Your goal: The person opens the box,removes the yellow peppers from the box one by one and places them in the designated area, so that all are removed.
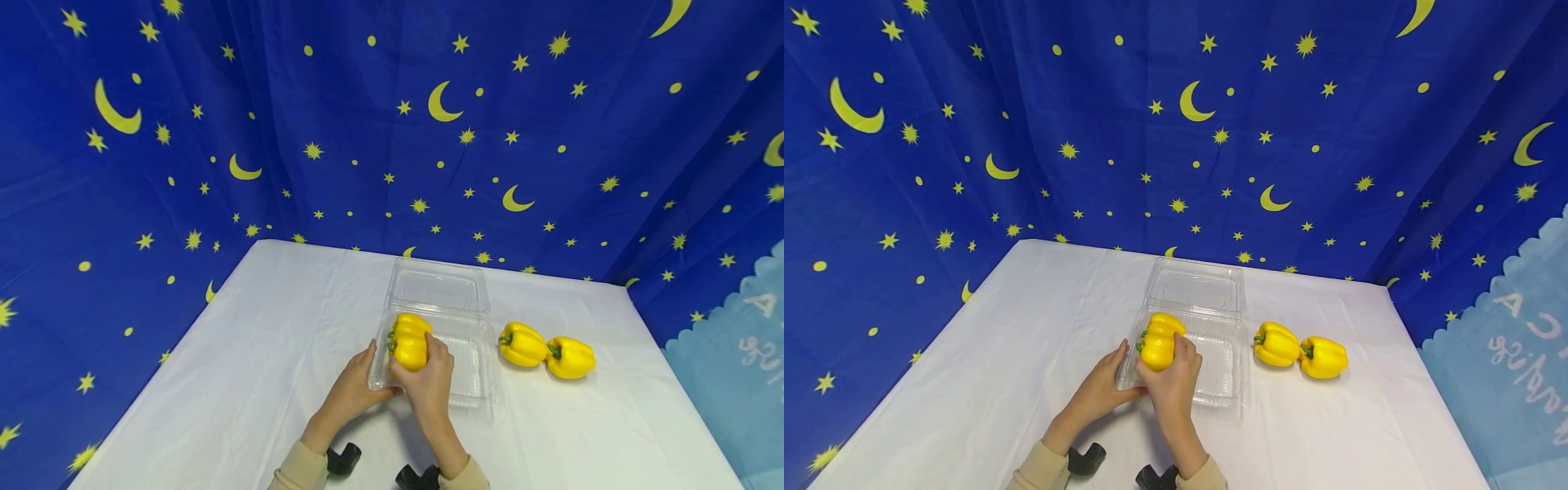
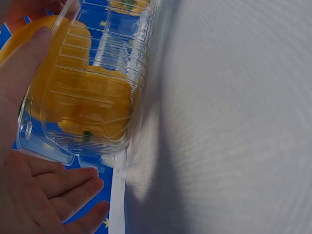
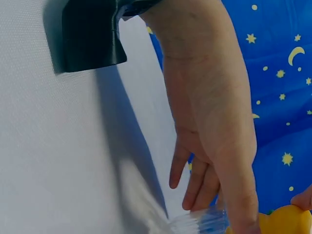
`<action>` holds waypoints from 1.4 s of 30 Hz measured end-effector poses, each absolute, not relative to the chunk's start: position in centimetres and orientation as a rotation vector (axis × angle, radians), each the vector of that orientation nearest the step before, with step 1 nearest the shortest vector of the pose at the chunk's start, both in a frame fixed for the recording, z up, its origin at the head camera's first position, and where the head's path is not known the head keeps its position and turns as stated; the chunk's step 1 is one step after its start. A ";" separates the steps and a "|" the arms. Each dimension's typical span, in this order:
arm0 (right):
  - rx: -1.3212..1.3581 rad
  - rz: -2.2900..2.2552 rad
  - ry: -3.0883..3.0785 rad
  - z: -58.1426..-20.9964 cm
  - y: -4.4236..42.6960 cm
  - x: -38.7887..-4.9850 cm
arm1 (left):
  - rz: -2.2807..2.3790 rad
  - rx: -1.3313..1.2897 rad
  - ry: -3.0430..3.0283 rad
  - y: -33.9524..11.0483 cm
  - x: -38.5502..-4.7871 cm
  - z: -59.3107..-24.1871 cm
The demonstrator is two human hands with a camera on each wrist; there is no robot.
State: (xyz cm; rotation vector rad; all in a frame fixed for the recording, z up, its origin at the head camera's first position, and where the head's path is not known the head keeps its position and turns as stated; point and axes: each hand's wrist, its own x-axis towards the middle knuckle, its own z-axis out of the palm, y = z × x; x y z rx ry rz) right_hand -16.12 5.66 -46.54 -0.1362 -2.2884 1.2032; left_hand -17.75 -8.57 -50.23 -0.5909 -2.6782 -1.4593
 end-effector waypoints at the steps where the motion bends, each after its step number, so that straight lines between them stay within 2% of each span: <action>1: -0.136 1.205 -2.292 -46.5 5.8 -16.1 | -1.462 -0.583 -2.681 -8.6 -17.7 -50.2; 14: -0.122 1.192 -2.278 -45.0 7.3 -16.2 | -1.413 -0.520 -2.756 -8.5 -17.7 -50.1; 42: -0.220 1.187 -2.251 -44.3 11.4 -16.0 | -1.369 -0.456 -2.838 -8.6 -17.5 -49.9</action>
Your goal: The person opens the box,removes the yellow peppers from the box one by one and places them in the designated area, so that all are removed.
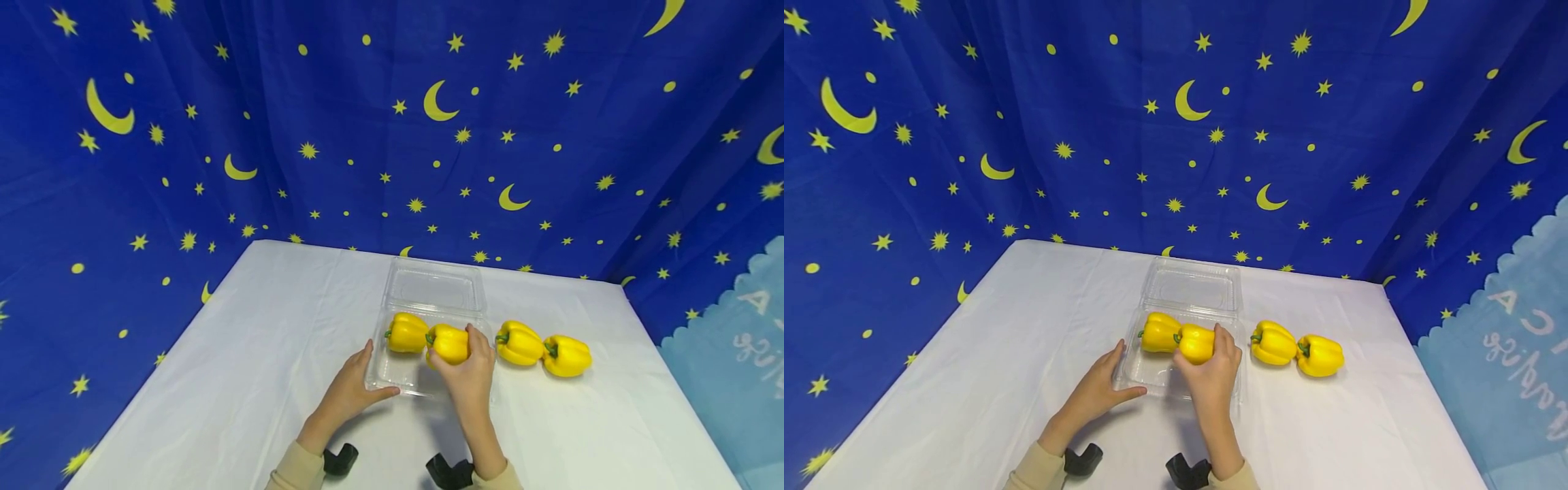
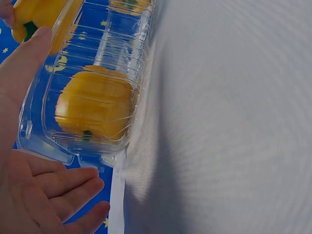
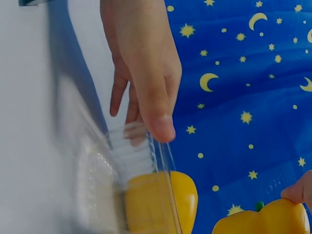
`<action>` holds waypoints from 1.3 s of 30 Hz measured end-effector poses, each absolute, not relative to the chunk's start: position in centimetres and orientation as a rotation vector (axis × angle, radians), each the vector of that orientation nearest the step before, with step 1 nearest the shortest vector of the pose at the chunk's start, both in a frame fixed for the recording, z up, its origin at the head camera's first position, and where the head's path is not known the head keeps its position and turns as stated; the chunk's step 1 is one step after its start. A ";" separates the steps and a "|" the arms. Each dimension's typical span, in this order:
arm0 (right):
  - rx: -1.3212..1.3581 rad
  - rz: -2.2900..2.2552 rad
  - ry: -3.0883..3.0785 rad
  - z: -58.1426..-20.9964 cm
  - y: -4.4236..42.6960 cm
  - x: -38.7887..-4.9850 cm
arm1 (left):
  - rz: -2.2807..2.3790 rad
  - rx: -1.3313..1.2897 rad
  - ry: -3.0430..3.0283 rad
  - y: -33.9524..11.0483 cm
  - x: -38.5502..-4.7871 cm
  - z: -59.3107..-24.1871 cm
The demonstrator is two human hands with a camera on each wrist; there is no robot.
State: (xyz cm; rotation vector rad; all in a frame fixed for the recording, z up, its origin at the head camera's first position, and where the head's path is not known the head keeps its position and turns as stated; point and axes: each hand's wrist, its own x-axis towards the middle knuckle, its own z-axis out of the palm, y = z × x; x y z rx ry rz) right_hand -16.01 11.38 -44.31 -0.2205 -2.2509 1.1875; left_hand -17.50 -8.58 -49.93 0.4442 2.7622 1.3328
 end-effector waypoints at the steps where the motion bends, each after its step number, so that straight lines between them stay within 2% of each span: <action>1: -0.221 1.188 -2.253 -44.3 11.5 -16.0 | 1.327 0.437 2.763 -8.6 -17.5 -49.9; 39: -0.316 1.141 -2.195 -43.5 16.6 -15.8 | 1.322 0.418 2.771 -8.5 -17.5 -50.1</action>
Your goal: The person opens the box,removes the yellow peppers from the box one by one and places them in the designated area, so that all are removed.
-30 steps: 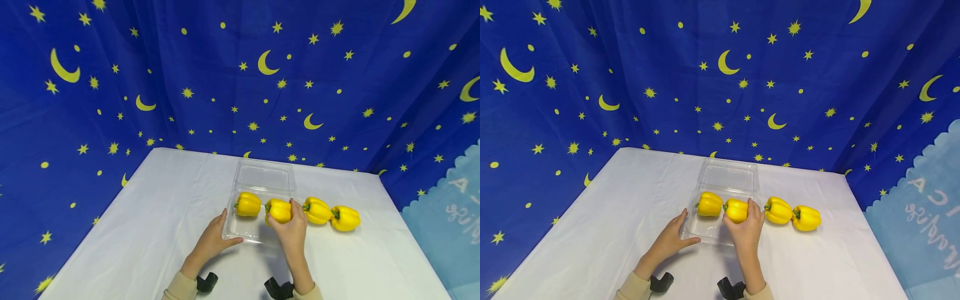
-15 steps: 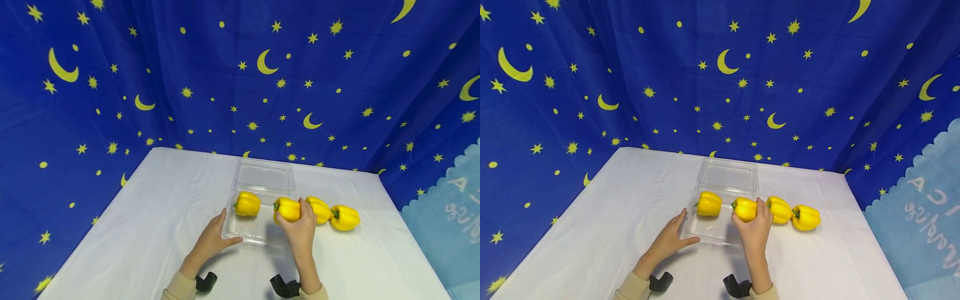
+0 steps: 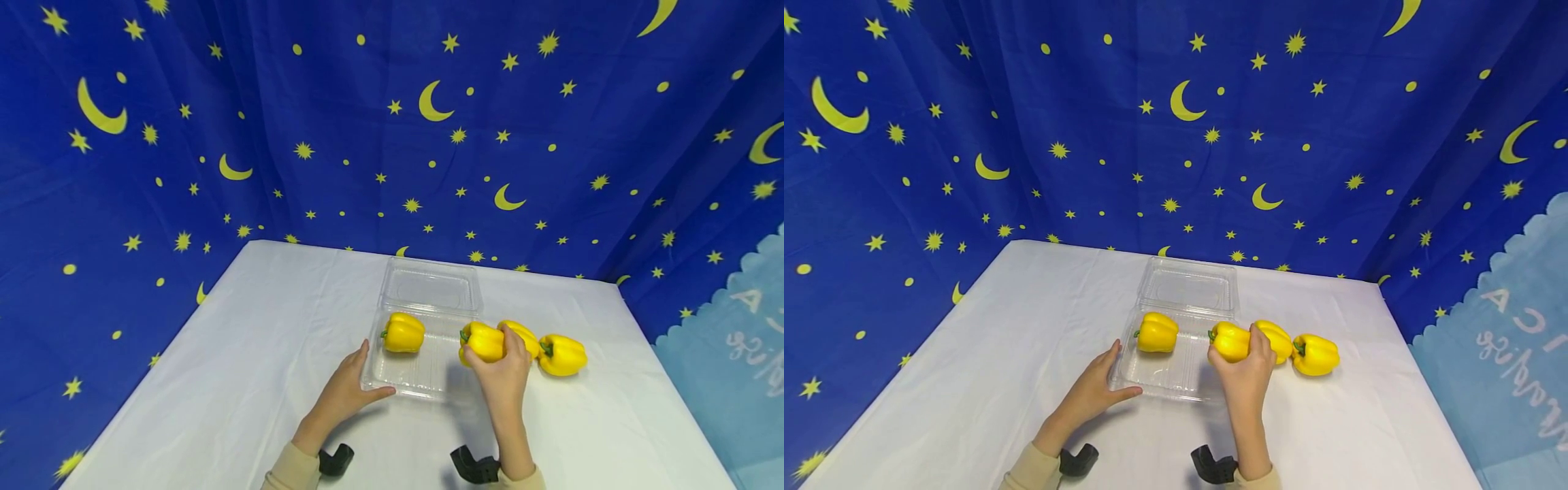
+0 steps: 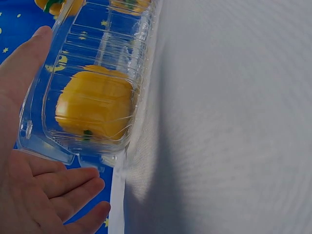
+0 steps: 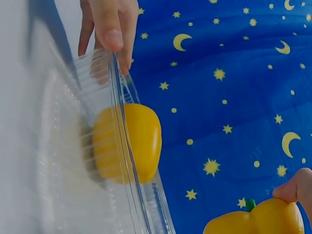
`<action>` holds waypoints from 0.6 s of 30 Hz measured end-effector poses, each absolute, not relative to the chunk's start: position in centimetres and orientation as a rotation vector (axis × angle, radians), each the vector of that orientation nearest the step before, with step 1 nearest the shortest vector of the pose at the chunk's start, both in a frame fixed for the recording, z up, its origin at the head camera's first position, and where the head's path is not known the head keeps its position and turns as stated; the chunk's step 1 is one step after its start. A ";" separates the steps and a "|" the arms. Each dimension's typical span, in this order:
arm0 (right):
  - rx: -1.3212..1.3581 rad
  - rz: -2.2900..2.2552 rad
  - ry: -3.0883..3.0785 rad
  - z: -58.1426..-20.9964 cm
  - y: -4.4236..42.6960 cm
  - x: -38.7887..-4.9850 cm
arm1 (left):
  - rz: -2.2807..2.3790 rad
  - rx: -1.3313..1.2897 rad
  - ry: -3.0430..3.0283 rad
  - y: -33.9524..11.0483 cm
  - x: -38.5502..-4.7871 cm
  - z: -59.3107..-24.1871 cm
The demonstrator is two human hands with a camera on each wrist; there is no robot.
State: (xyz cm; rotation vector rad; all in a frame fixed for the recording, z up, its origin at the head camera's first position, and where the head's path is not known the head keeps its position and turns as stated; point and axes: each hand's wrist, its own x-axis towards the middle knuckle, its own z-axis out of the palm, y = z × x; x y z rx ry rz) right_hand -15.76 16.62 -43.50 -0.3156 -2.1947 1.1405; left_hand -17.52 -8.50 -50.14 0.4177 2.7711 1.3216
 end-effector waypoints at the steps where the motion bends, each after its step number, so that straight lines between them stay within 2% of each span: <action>1: -0.319 1.141 -2.191 -43.5 16.8 -15.8 | 1.322 0.417 2.771 -8.5 -17.5 -50.1; 18: -0.424 1.155 -2.206 -43.0 19.0 -15.3 | 1.339 0.409 2.757 -8.5 -17.4 -49.9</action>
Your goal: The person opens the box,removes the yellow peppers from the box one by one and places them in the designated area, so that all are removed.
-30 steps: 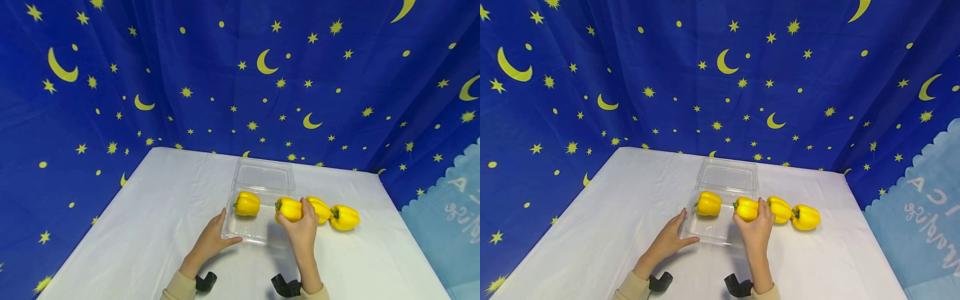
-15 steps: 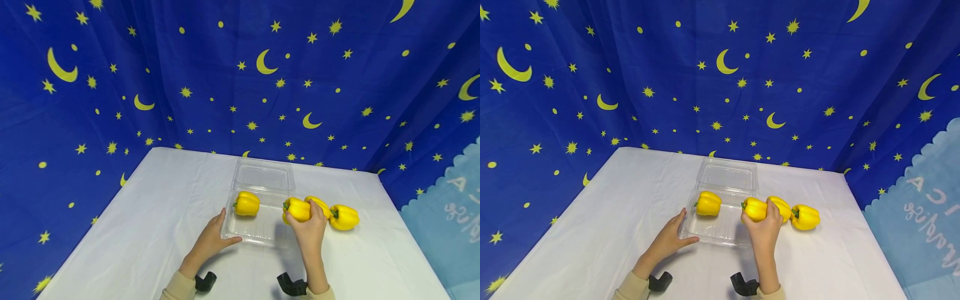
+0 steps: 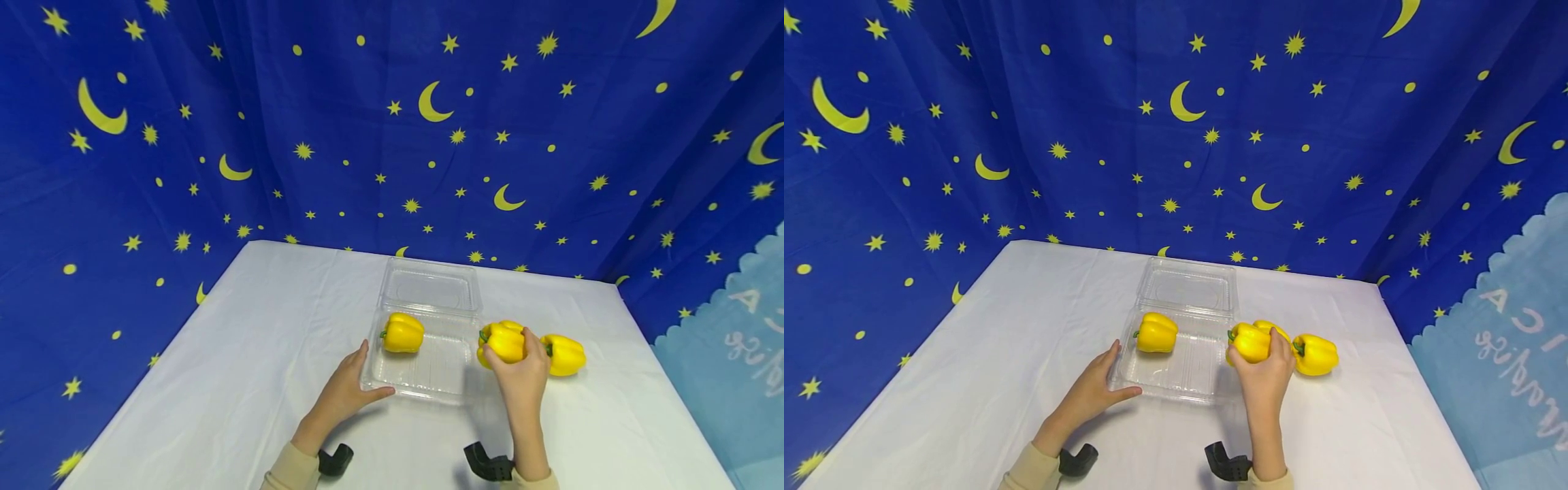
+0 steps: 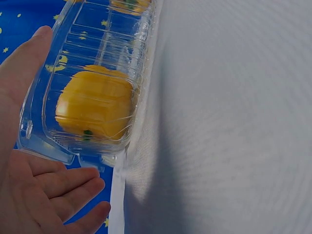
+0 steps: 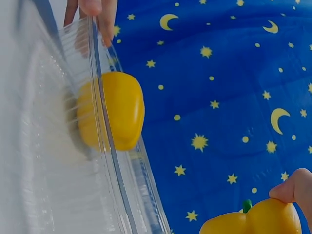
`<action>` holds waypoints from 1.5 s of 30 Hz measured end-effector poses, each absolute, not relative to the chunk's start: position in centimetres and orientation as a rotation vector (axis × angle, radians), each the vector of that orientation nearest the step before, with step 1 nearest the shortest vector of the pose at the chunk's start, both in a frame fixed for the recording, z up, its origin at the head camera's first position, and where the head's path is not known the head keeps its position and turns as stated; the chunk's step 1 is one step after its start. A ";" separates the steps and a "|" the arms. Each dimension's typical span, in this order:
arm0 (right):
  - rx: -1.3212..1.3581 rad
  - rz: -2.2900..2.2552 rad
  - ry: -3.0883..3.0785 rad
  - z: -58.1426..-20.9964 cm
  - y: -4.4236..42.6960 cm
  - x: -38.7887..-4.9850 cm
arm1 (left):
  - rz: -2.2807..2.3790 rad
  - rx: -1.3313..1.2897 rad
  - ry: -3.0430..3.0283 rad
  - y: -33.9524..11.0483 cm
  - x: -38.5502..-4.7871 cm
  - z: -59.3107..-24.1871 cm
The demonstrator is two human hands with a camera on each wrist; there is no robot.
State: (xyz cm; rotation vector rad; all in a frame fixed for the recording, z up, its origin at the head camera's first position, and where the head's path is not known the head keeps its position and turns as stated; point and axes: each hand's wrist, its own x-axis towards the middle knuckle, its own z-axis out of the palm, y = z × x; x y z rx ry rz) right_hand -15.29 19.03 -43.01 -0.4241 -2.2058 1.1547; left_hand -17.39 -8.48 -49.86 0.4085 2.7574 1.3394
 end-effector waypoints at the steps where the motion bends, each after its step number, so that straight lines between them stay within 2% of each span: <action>1: -0.433 1.159 -2.211 -43.0 19.1 -15.2 | 1.339 0.409 2.757 -8.5 -17.4 -49.9; 20: -0.549 1.142 -2.239 -43.1 20.8 -14.9 | 1.330 0.402 2.758 -8.4 -17.4 -49.8; 45: -0.536 1.133 -2.260 -44.6 21.9 -14.1 | 1.319 0.395 2.753 -8.5 -17.4 -50.1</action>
